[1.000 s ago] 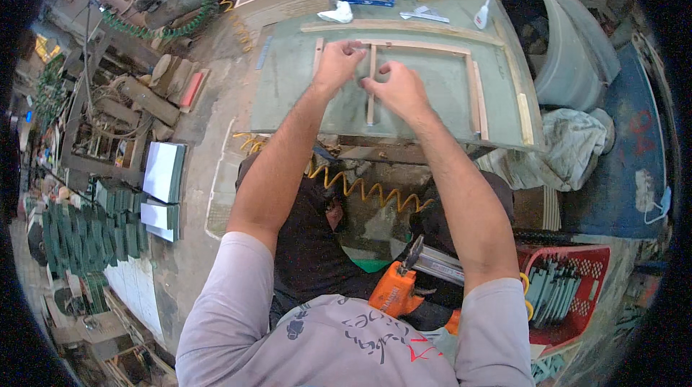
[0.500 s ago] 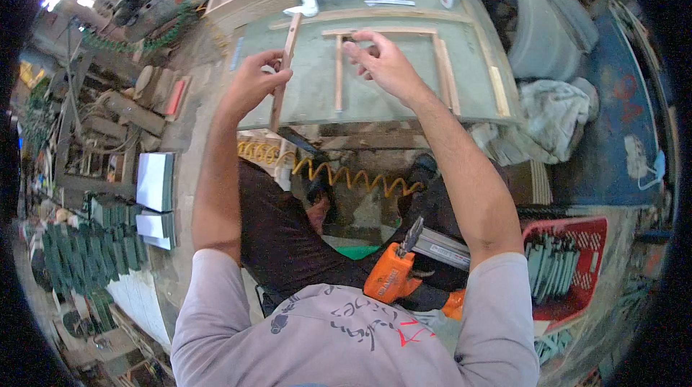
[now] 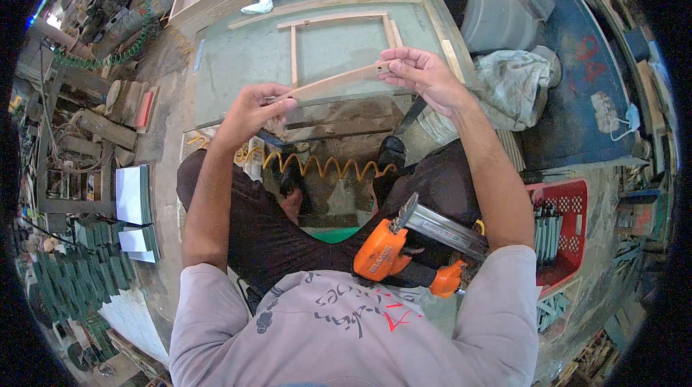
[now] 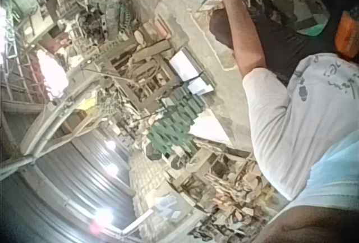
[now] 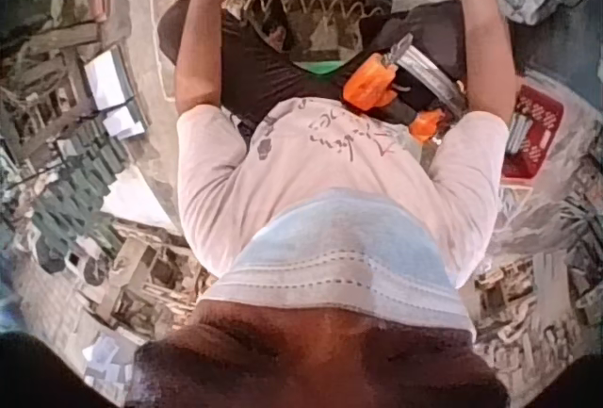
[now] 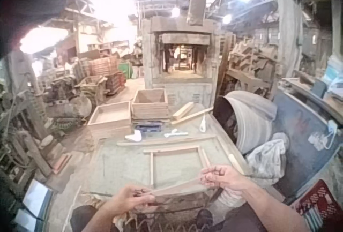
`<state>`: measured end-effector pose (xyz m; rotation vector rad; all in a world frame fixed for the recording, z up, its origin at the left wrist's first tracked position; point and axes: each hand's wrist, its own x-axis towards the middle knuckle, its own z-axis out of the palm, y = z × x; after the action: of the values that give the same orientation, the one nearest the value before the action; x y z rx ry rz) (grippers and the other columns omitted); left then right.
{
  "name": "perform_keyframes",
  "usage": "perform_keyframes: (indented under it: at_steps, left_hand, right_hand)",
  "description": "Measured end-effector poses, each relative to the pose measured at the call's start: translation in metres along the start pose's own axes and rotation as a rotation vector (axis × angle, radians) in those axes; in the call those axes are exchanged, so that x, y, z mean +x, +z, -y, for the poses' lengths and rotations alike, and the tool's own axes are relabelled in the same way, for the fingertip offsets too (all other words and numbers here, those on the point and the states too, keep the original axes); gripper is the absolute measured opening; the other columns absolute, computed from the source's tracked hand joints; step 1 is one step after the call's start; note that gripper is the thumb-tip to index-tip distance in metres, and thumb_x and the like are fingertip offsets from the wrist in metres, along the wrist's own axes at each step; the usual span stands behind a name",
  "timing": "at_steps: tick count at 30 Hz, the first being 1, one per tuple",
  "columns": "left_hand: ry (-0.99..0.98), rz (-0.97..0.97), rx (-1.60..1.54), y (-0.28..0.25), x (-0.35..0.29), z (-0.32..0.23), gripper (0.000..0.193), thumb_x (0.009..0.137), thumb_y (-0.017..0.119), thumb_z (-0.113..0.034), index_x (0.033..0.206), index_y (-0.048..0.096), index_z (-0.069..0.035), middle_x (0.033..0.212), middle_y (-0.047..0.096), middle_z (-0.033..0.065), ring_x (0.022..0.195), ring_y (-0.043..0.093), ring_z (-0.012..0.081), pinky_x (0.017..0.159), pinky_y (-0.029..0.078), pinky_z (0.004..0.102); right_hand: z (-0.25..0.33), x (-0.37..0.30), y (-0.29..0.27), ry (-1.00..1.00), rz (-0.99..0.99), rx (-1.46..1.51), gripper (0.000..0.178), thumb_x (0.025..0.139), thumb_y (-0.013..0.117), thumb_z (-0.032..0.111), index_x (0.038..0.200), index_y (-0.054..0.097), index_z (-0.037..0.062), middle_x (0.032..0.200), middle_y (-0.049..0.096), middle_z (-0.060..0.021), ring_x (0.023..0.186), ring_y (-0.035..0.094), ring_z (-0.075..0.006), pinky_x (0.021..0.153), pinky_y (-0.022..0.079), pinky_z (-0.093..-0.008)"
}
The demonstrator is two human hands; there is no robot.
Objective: Assembling a small rectangular wooden frame using glue and a pneumatic nail gun.
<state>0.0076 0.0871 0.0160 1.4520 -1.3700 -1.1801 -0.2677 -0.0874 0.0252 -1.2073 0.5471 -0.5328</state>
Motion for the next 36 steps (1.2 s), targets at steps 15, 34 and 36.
perform_keyframes:
  at_steps: [15,34,36]
  left_hand:
    - [0.124,-0.669,-0.176,0.052,-0.009,0.053,0.022,0.086,0.066,-0.004,0.105,0.061,0.006,0.093,0.064,0.0052,0.083,0.06,0.0102,0.076,0.05,0.0232]
    - [0.084,-0.778,-0.063,0.058,0.008,0.068,0.018,0.088,0.066,-0.008,0.101,0.065,0.005,0.087,0.069,0.0074,0.07,0.062,0.0093,0.061,0.051,0.0232]
    - [0.074,-0.778,-0.055,0.057,0.009,0.069,0.018,0.088,0.066,-0.009,0.099,0.065,0.004,0.084,0.068,0.0059,0.067,0.06,0.0081,0.059,0.05,0.0228]
  right_hand:
    - [-0.044,-0.022,-0.037,-0.15,-0.096,-0.597,0.014,0.085,0.067,0.008,0.095,0.066,-0.0011,0.086,0.065,-0.001,0.079,0.061,-0.0098,0.073,0.049,-0.0247]
    - [-0.046,-0.021,-0.019,-0.32,-0.359,-1.014,0.018,0.08,0.069,0.011,0.092,0.066,-0.0011,0.082,0.068,-0.0112,0.077,0.066,-0.0202,0.072,0.051,-0.0326]
    - [-0.046,-0.021,-0.018,-0.306,-0.368,-1.04,0.018,0.079,0.069,0.011,0.092,0.067,-0.0011,0.082,0.068,-0.0117,0.078,0.066,-0.021,0.073,0.051,-0.0332]
